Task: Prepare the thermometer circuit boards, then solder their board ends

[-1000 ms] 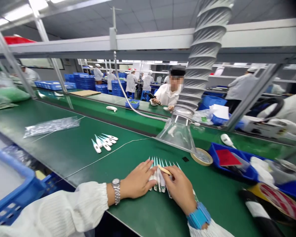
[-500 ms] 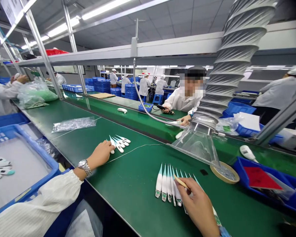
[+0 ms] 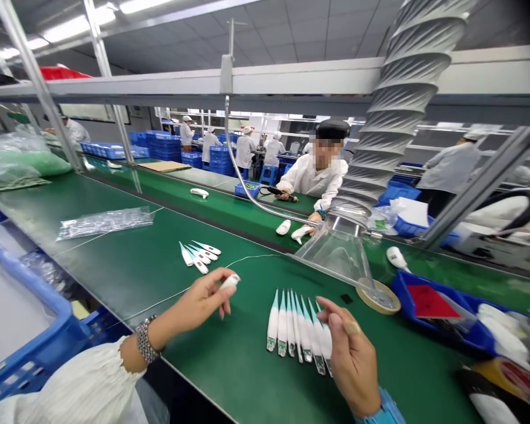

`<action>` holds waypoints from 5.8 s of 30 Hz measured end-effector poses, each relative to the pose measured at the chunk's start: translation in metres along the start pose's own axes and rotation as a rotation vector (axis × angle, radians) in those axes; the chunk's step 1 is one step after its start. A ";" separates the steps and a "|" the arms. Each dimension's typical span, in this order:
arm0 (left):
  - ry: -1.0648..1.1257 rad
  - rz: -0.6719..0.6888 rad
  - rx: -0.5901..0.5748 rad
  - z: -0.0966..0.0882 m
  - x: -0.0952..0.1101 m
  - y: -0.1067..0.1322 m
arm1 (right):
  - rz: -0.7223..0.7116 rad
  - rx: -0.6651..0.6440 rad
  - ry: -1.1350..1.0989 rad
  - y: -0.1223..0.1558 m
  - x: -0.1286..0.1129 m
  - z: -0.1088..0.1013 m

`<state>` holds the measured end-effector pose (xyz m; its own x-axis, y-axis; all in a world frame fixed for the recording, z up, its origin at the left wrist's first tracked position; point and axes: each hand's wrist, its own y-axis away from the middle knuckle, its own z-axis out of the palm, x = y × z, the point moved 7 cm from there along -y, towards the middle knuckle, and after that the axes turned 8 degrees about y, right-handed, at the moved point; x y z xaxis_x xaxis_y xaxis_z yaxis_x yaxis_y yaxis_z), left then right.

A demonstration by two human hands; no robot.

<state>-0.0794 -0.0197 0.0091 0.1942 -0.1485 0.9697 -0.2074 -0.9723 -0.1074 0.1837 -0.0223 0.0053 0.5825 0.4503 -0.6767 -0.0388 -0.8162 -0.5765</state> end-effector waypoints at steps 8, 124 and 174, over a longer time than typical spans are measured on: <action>0.555 -0.349 -0.401 0.111 -0.010 -0.035 | 0.339 0.120 -0.266 -0.004 0.020 -0.016; 0.481 -0.346 -0.429 0.136 -0.021 -0.024 | 0.381 -0.278 -0.265 0.006 0.003 0.042; 0.553 -0.388 -0.567 0.135 -0.024 -0.022 | 0.092 0.037 -0.158 -0.004 -0.013 -0.014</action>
<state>0.0497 -0.0192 -0.0415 -0.1112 0.4251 0.8983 -0.6965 -0.6781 0.2347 0.1875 -0.0296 0.0229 0.4403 0.4279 -0.7893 -0.1177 -0.8440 -0.5233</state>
